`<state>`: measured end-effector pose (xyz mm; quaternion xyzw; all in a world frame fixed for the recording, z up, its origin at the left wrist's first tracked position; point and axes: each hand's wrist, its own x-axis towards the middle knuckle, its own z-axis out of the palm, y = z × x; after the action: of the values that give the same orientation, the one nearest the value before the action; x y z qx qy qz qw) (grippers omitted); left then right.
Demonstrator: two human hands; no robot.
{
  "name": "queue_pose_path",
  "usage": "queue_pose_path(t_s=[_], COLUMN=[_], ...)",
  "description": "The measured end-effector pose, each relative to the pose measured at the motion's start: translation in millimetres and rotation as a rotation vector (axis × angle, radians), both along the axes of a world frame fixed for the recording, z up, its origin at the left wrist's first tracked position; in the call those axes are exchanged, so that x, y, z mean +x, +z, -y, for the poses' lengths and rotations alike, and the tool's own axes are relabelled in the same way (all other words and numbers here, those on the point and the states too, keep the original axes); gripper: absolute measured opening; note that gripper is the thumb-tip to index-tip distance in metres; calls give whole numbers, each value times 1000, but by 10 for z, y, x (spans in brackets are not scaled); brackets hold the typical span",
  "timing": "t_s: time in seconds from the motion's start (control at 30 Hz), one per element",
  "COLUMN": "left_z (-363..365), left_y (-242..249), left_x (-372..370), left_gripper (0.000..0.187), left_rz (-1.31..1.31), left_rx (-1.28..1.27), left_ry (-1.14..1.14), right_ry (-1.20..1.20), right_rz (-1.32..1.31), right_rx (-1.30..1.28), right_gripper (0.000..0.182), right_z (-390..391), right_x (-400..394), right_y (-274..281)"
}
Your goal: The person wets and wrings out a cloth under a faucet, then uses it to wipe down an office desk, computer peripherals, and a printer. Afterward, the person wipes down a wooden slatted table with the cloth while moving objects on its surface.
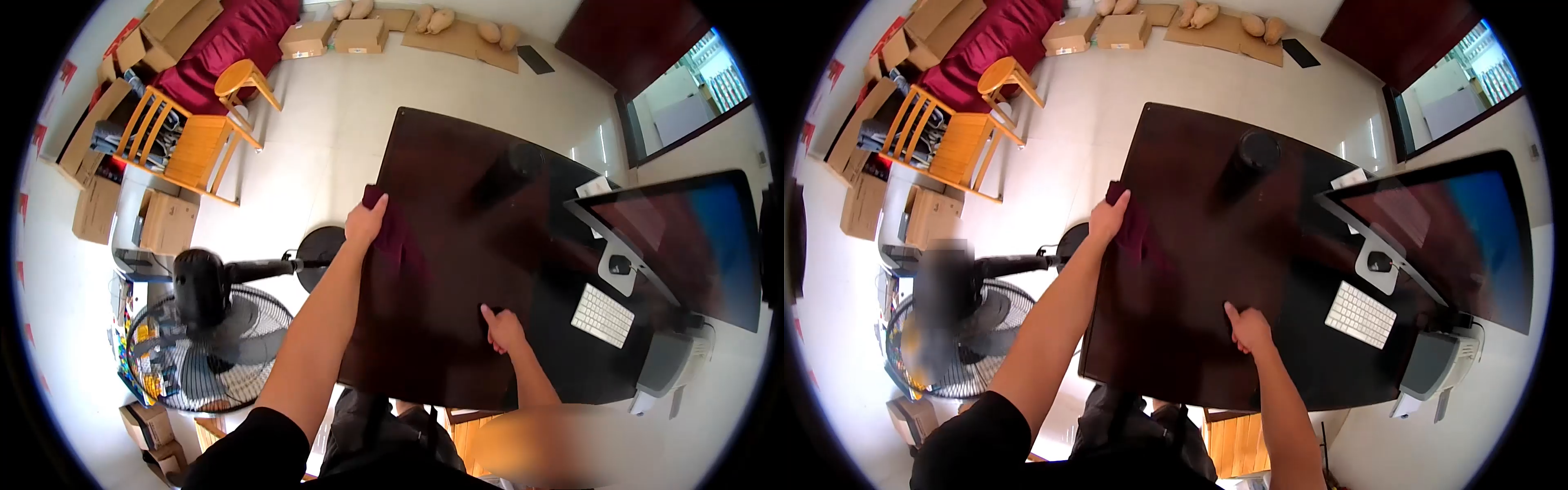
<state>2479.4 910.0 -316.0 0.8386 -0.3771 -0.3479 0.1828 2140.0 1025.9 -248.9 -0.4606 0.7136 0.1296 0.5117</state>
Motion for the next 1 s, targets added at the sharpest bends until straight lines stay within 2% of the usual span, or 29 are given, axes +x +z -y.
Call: queue_pose_path(t_s=[0.2, 0.27, 0.33, 0.37, 0.4, 0.47, 0.5, 0.63, 0.67, 0.73, 0.8, 0.87, 1.0], left_z=[1615, 2152, 2548, 2668, 2773, 2945, 2925, 2747, 2701, 2621, 2664, 2791, 2815], left_y=[-19, -190, -182, 20, 206, 163, 148, 289, 328, 178, 101, 226, 141], left_x=[48, 84, 39, -44, -141, -532, -786, -1417, -1453, -1515, -1375, -1010, -35], left_gripper=[72, 67, 68, 66, 64, 61, 60, 66, 65, 64, 64, 64, 64], left_rz=[-14, -51, 85, 134, 187, 298, 315, 257, 246, 325, 292, 235, 320], left_rx=[-157, -286, -327, -221, -120, -60, -120, -182, -220, -589, -583, -278, -165], left_ry=[-56, -76, -96, -214, -332, -580, -700, -902, -980, -1108, -1096, -1100, -794], right_ry=[47, 107, 115, 120, 124, 88, 57, 27, 29, 31, 46, 34, 34], right_rz=[-83, -132, -164, -173, -178, -169, -152, -168, -173, -178, -180, -187, -187], right_rx=[87, 128, 153, 169, 180, 163, 149, 147, 151, 147, 169, 161, 131], right_gripper=[78, 78, 78, 77, 77, 75, 73, 73, 73, 72, 75, 74, 75], right_z=[35, 43, 56, 63, 77, 93, 61, 81, 65, 73, 49, 55, 35], right_x=[33, 42, 52, 56, 67, 61, 55, 74, 67, 60, 58, 53, 58], right_y=[-46, -60, -70, -44, -38, -64, -50, -40, -49, -51, -25, -26, -22])
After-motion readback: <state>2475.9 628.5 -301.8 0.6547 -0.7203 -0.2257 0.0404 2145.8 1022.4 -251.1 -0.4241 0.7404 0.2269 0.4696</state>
